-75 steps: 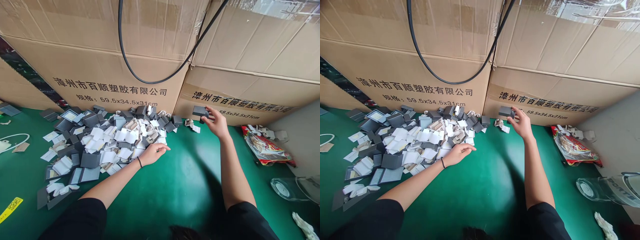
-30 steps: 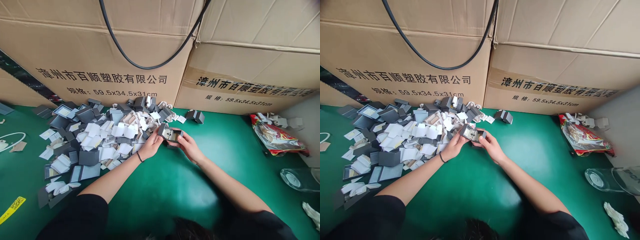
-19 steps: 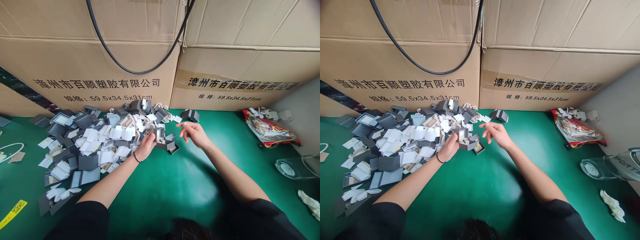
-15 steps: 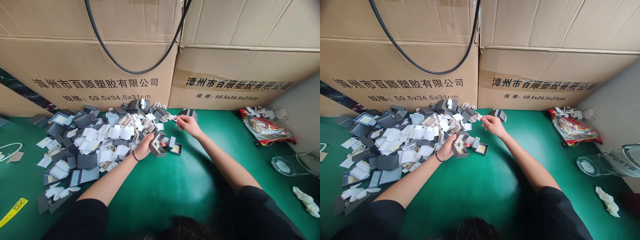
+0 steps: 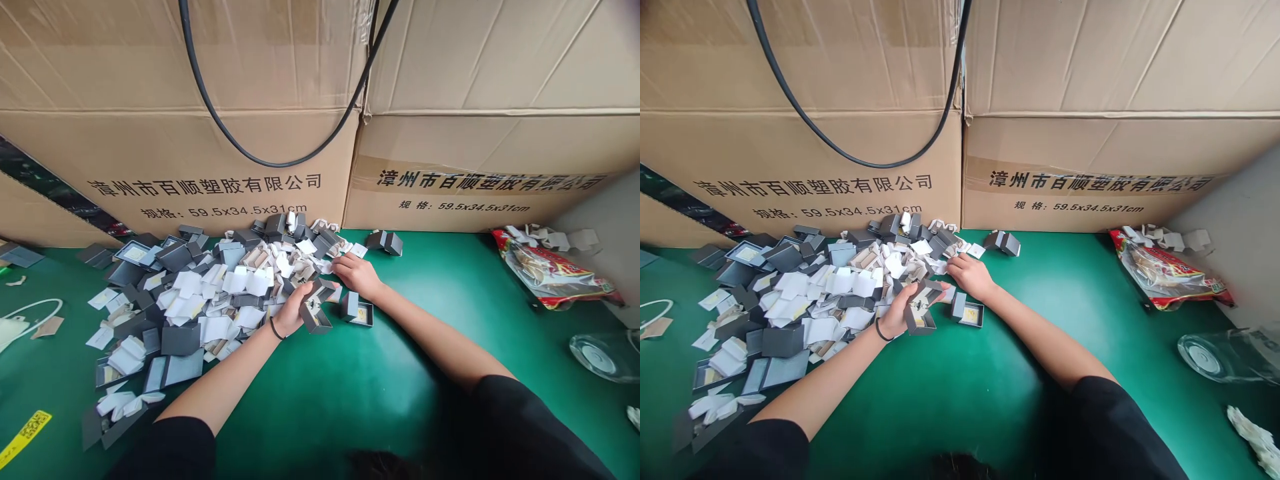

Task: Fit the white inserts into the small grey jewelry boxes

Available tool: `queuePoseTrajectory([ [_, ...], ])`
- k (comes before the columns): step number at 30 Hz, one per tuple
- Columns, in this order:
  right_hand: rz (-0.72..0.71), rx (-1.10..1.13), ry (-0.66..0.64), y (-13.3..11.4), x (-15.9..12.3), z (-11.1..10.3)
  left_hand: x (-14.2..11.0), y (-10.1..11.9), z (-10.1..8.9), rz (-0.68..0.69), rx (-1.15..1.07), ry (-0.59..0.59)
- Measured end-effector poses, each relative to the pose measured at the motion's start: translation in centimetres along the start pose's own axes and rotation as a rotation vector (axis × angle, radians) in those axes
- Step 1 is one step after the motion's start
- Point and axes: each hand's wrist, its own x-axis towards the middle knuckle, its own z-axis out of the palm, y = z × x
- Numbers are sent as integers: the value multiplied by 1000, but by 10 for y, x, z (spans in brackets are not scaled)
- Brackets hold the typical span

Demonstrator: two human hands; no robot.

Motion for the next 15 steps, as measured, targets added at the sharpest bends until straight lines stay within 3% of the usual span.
queuePoseTrajectory([
  [4,292,294,182,-9,-17,1,1,0,-3,-3,-15,-17],
  [7,426,436,263,-19,-26,-4,2,-1,-2,16,-44,-7],
  [15,662,844,239,-42,-40,-10,4,1,7,13,-72,35],
])
